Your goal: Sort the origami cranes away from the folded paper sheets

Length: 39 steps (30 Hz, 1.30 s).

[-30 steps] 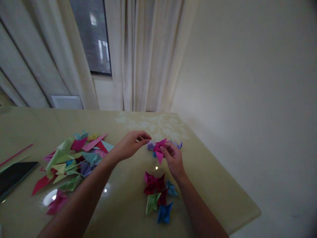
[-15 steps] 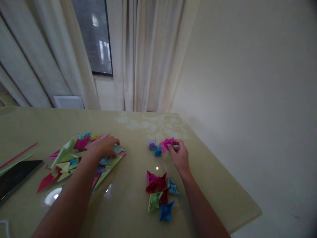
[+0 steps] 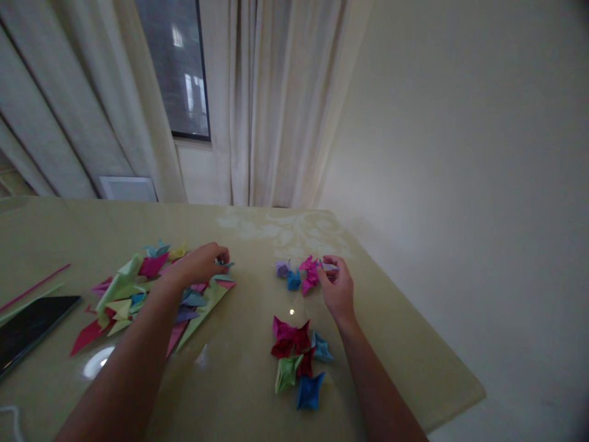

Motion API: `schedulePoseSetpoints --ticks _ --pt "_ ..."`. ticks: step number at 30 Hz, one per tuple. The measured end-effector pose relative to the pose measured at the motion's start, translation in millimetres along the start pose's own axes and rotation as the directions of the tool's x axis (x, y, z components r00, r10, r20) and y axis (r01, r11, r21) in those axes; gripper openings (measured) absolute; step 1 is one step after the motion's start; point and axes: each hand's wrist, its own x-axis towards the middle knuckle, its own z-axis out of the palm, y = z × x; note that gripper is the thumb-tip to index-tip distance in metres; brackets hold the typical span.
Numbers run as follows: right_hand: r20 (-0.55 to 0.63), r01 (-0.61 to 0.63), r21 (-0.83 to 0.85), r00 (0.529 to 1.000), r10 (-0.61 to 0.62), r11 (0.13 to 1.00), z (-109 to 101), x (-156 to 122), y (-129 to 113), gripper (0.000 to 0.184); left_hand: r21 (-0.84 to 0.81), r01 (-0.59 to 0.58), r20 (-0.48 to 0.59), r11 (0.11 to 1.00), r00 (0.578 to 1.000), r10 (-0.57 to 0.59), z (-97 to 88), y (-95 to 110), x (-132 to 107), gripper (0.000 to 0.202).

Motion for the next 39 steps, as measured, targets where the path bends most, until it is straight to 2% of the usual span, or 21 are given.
schedulePoseSetpoints --ticks 2,3,5,7,9,11,14,15,17,18,20,22,24,26,28,31,34,36,37,38,39 --pt "-0.002 0.007 0.026 1.0 -0.007 1.0 0.9 -3.1 -4.8 0.037 -0.17 -0.113 -0.077 0.979 0.992 0.101 -10.9 15.8 -5.6 0.022" --pt "0.013 0.011 0.051 1.0 -0.011 0.999 1.7 -4.7 -7.0 0.035 -0.29 -0.188 -0.123 0.938 0.98 0.158 -16.5 25.5 -9.8 0.028" --pt "0.088 0.026 0.136 0.995 -0.039 0.99 3.6 -6.8 -11.4 0.031 -0.512 -0.327 -0.203 0.794 0.944 0.259 -27.5 47.3 -20.7 0.035" --pt "0.175 0.049 0.231 0.98 -0.091 0.972 4.2 -6.8 -17.0 0.029 -0.628 -0.413 -0.262 0.66 0.91 0.321 -37.5 70.5 -34.3 0.034" --pt "0.218 0.088 0.277 0.964 -0.152 0.957 0.5 -6.7 -25.9 0.031 -0.683 -0.452 -0.329 0.574 0.892 0.31 -46.0 92.2 -49.5 0.031" --pt "0.234 0.145 0.248 0.951 -0.205 0.958 -9.5 -12.0 -38.7 0.034 -0.745 -0.453 -0.39 0.489 0.891 0.231 -51.6 109.9 -65.2 0.028" --pt "0.318 0.275 0.11 0.901 -0.296 0.955 -34.2 -41.4 -58.8 0.038 -0.888 -0.4 -0.383 0.225 0.916 0.118 -48.7 124.5 -88.7 0.025" --pt "0.377 0.339 0.051 0.865 -0.333 0.939 -43.2 -56.7 -62.9 0.042 -0.925 -0.362 -0.352 0.118 0.931 0.1 -43.1 125.7 -96.7 0.026" --pt "0.564 0.489 -0.064 0.737 -0.373 0.87 -59.4 -89.3 -64.4 0.062 -0.964 -0.261 -0.264 -0.048 0.961 0.08 -23.7 123.8 -113.6 0.028" --pt "0.65 0.565 -0.095 0.659 -0.379 0.82 -65.7 -103.7 -61.7 0.076 -0.971 -0.208 -0.217 -0.119 0.973 0.071 -10.0 121.7 -122.8 0.029" --pt "0.758 0.674 -0.097 0.526 -0.385 0.732 -72.7 -123.3 -51.2 0.091 -0.958 -0.12 -0.132 -0.26 0.991 0.03 22.9 118.0 -142.0 0.035" --pt "0.825 0.727 -0.091 0.438 -0.357 0.681 -70.7 -128.2 -38.7 0.094 -0.933 -0.06 -0.057 -0.356 0.998 -0.019 57.2 118.3 -160.8 0.054" --pt "0.856 0.751 -0.092 0.395 -0.333 0.654 -59.6 -121.1 -28.7 0.088 -0.87 -0.071 -0.019 -0.488 0.994 -0.11 85.2 123.8 -177.0 0.069" --pt "0.866 0.767 -0.113 0.388 -0.316 0.631 -42.4 -107.1 -23.2 0.077 -0.782 -0.016 0.079 -0.623 0.989 -0.125 101.5 132.6 -189.5 0.061" --pt "0.861 0.779 -0.148 0.405 -0.308 0.609 -23.8 -91.8 -22.5 0.07 -0.696 0.045 0.143 -0.717 0.987 -0.077 105.7 141.1 -199.0 0.051" --pt "0.836 0.776 -0.183 0.446 -0.32 0.603 -5.4 -78.2 -30.5 0.065 -0.663 0.067 0.131 -0.746 0.991 -0.027 99.5 147.8 -210.5 0.044" --pt "0.742 0.699 -0.163 0.552 -0.38 0.696 -8.3 -89.8 -49.0 0.06 -0.732 0.067 0.128 -0.678 0.991 -0.041 97.6 147.2 -220.3 0.052" --pt "0.653 0.574 -0.052 0.639 -0.407 0.817 -21.4 -113.2 -64.1 0.049 -0.816 0.136 0.176 -0.562 0.984 -0.018 105.2 146.8 -224.4 0.072" --pt "0.609 0.475 0.041 0.685 -0.399 0.879 -29.6 -127.8 -71.2 0.045 -0.864 0.191 0.213 -0.466 0.977 0.004 111.5 147.8 -225.2 0.083" --pt "0.593 0.374 0.145 0.708 -0.384 0.916 -38.1 -142.7 -77.3 0.045 -0.905 0.248 0.257 -0.346 0.966 0.02 118.5 150.2 -225.3 0.092" --pt "0.6 0.289 0.233 0.709 -0.371 0.928 -46.2 -156.8 -82.1 0.048 -0.93 0.3 0.302 -0.211 0.953 0.026 125.6 154.0 -224.9 0.097"
